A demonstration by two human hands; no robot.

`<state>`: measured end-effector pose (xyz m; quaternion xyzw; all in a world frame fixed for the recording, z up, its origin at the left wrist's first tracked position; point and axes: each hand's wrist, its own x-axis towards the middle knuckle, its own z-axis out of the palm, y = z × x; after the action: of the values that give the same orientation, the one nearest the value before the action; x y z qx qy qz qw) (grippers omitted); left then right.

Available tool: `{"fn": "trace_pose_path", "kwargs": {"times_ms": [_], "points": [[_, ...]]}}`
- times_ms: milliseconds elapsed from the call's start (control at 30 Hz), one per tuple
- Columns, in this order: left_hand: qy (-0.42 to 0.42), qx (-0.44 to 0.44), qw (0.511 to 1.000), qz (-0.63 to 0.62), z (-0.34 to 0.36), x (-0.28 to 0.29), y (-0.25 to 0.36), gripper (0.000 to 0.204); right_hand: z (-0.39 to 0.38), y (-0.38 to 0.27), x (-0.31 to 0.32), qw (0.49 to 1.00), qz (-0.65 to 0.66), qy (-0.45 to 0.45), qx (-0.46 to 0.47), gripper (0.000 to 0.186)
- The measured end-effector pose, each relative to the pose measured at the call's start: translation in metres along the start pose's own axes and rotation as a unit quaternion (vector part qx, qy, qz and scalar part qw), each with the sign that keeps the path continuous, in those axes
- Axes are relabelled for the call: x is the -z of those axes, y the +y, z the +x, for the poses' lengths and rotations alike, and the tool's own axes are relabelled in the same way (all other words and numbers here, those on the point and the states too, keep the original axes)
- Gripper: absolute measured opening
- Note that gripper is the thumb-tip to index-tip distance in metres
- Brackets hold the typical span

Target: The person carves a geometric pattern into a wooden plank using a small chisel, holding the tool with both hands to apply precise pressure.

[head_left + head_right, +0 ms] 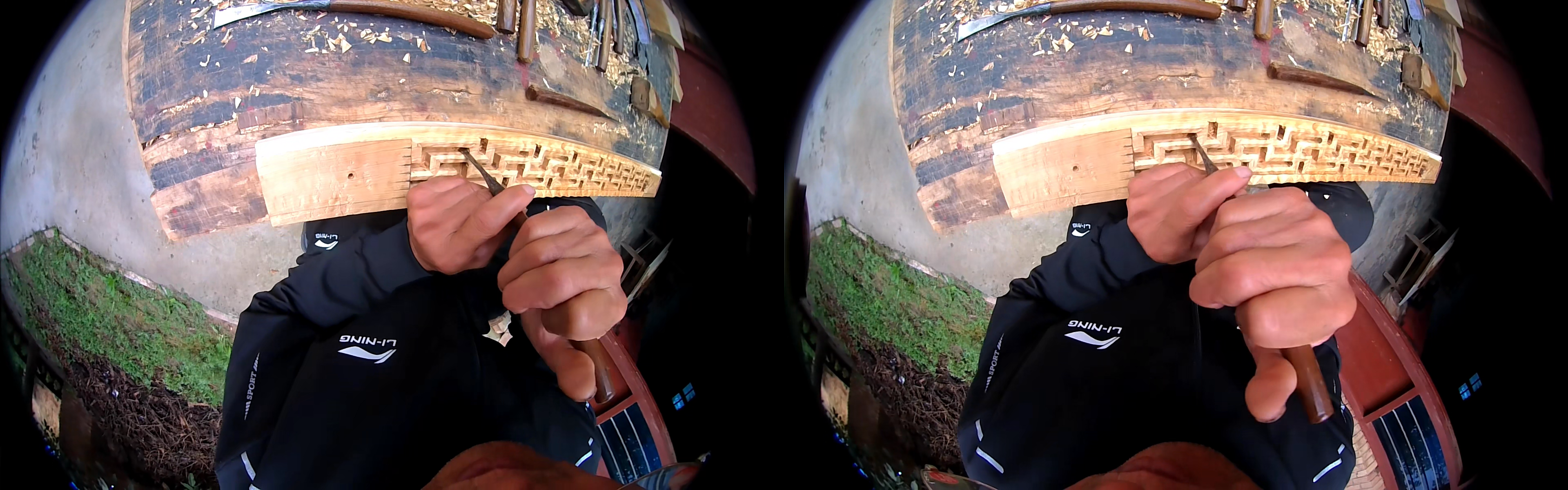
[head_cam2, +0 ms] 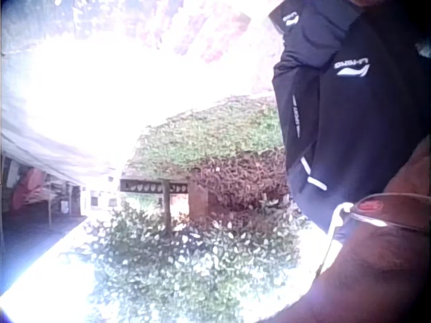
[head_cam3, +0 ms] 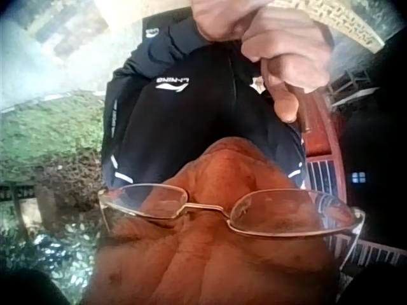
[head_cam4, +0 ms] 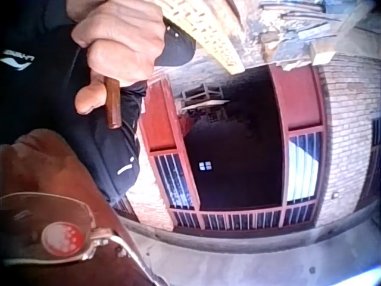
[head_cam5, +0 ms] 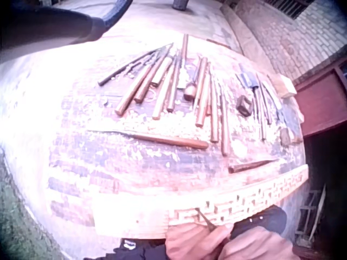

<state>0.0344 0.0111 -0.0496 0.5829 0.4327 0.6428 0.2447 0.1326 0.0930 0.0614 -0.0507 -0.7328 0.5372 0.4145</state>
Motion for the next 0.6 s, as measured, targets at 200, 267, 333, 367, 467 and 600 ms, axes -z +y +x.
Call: {"fn": "trace_pose_path", "kwargs": {"times_ms": [200, 267, 333, 367, 467, 600], "points": [[0.053, -0.035, 0.998, 0.024, -0.005, -0.008, -0.007, 0.062, -0.009, -0.007, 0.005, 0.998, 0.046, 0.024, -0.043, 0.065], [0.053, -0.056, 0.997, 0.019, -0.001, -0.007, -0.005, 0.064, -0.011, -0.015, 0.003, 0.994, 0.057, 0.066, -0.064, 0.064], [0.055, -0.063, 0.996, 0.012, 0.003, -0.009, -0.002, 0.067, -0.011, -0.028, -0.004, 0.987, 0.046, 0.141, -0.068, 0.065], [0.052, -0.061, 0.997, 0.014, 0.005, -0.010, -0.001, 0.068, -0.012, -0.033, -0.006, 0.982, 0.038, 0.173, -0.065, 0.066], [0.074, -0.071, 0.994, 0.049, 0.003, -0.013, -0.002, 0.066, -0.015, -0.035, -0.014, 0.973, 0.003, 0.227, -0.034, 0.068], [0.111, -0.097, 0.987, 0.061, 0.000, -0.020, -0.006, 0.064, -0.017, -0.032, -0.009, 0.984, -0.025, 0.178, -0.007, 0.072]]}}
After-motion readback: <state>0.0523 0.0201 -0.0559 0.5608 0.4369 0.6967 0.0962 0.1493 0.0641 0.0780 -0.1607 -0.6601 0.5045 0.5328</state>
